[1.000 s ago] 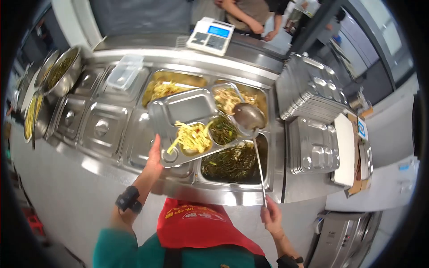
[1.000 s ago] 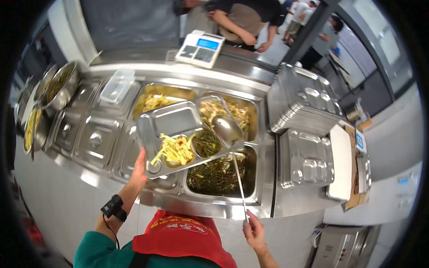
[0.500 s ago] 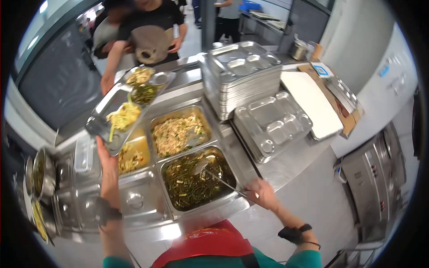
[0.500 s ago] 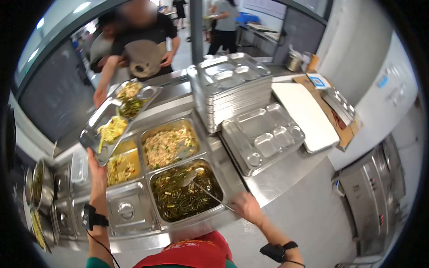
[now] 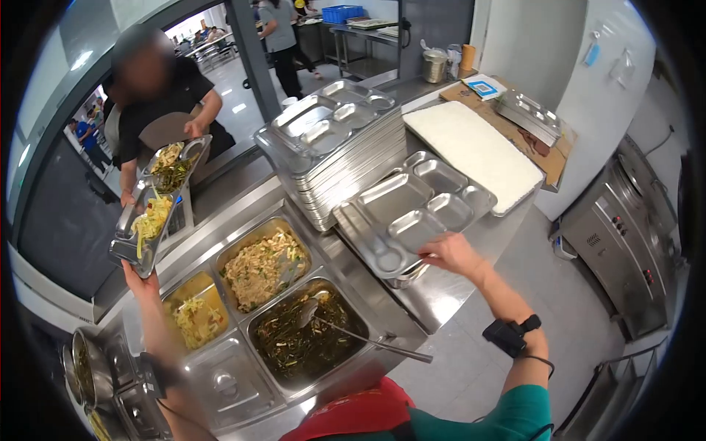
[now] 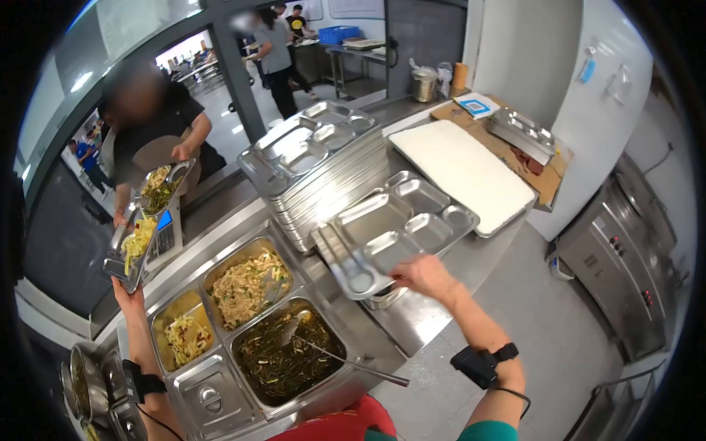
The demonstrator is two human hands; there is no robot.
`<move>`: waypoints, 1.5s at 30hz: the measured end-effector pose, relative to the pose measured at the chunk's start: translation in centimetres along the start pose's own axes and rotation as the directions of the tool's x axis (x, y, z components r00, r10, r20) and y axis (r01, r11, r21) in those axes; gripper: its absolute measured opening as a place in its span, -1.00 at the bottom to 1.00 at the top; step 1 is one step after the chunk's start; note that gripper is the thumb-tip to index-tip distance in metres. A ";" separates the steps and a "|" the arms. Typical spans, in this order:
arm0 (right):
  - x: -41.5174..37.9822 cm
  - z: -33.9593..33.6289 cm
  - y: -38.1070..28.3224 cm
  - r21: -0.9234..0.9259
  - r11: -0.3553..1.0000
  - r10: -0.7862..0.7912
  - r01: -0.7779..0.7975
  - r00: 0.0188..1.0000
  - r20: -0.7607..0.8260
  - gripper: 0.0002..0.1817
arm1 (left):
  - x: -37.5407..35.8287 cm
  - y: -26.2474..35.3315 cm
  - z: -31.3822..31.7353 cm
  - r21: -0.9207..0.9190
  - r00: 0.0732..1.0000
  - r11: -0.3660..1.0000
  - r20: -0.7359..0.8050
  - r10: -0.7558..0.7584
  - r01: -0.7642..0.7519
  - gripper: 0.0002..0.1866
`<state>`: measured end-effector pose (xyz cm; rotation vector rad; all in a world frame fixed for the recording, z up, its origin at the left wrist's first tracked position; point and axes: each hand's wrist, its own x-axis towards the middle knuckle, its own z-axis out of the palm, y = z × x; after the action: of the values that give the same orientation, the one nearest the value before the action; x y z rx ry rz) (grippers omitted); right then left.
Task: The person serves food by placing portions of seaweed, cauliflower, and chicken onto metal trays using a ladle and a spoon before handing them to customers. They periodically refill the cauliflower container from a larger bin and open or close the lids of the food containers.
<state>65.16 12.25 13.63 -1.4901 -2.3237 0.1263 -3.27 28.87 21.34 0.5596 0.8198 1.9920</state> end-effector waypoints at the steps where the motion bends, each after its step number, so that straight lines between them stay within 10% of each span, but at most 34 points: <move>1: 0.2 0.4 -0.7 0.085 0.996 -0.003 0.010 0.996 -0.086 -0.82 | 0.4 -0.6 1.3 -0.035 0.999 0.999 -0.034 0.000 -0.001 -0.57; 5: -0.8 3.0 -5.5 0.099 0.995 0.026 0.004 0.956 -0.294 -0.81 | -0.2 -4.3 6.1 -0.071 0.991 0.995 0.110 0.076 -0.068 -0.46; 10: -3.0 5.7 -12.2 0.178 0.984 0.044 0.010 0.953 -0.300 -0.79 | -17.3 -17.5 6.0 0.578 0.759 0.740 0.293 -0.581 0.343 -0.37; 12: -3.9 7.0 -14.5 0.199 0.979 0.012 0.045 0.961 -0.276 -0.76 | -26.4 -19.3 5.6 0.314 0.183 0.336 0.430 -0.884 0.888 -0.57; 14: -4.6 8.1 -16.0 0.222 0.973 0.005 0.057 0.963 -0.269 -0.73 | -31.5 -21.4 6.2 0.379 0.440 0.478 0.186 -0.878 0.792 -0.64; 20: -9.0 10.5 -20.6 0.422 0.824 -0.352 0.377 0.925 -0.139 -0.63 | -31.1 -15.8 -1.3 0.374 0.689 0.618 -0.084 -0.720 0.691 -0.64; 22: -12.2 14.6 -19.5 0.248 0.960 -0.158 0.131 0.983 0.092 -0.53 | -31.5 -11.9 -4.5 0.355 0.755 0.666 -0.310 -0.578 0.656 -0.62; 24: -12.0 15.0 -19.5 -0.083 0.994 0.086 -0.066 0.959 0.271 -0.34 | -30.1 -8.8 -11.5 0.231 0.780 0.746 -0.203 -0.591 0.625 -0.59; 26: -10.6 14.6 -19.0 0.042 0.958 0.231 -0.283 0.853 0.468 -0.33 | -30.8 -3.9 -12.0 0.172 0.821 0.833 -0.355 -0.446 0.527 -0.59; 35: -7.2 16.2 -22.2 0.128 0.991 -0.021 -0.024 0.941 0.339 -0.49 | -38.0 4.9 -29.4 -0.011 0.854 0.971 -0.474 -0.216 0.239 -0.63; 45: -10.1 9.7 -22.8 0.070 0.990 0.096 -0.126 0.939 0.332 -0.55 | -43.3 5.6 -31.3 -0.074 0.777 0.957 -0.568 -0.272 0.281 -0.57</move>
<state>45.80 -5.48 8.21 -1.6602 -2.4436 0.5410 -4.90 -20.84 1.15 -0.1834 1.2043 1.8858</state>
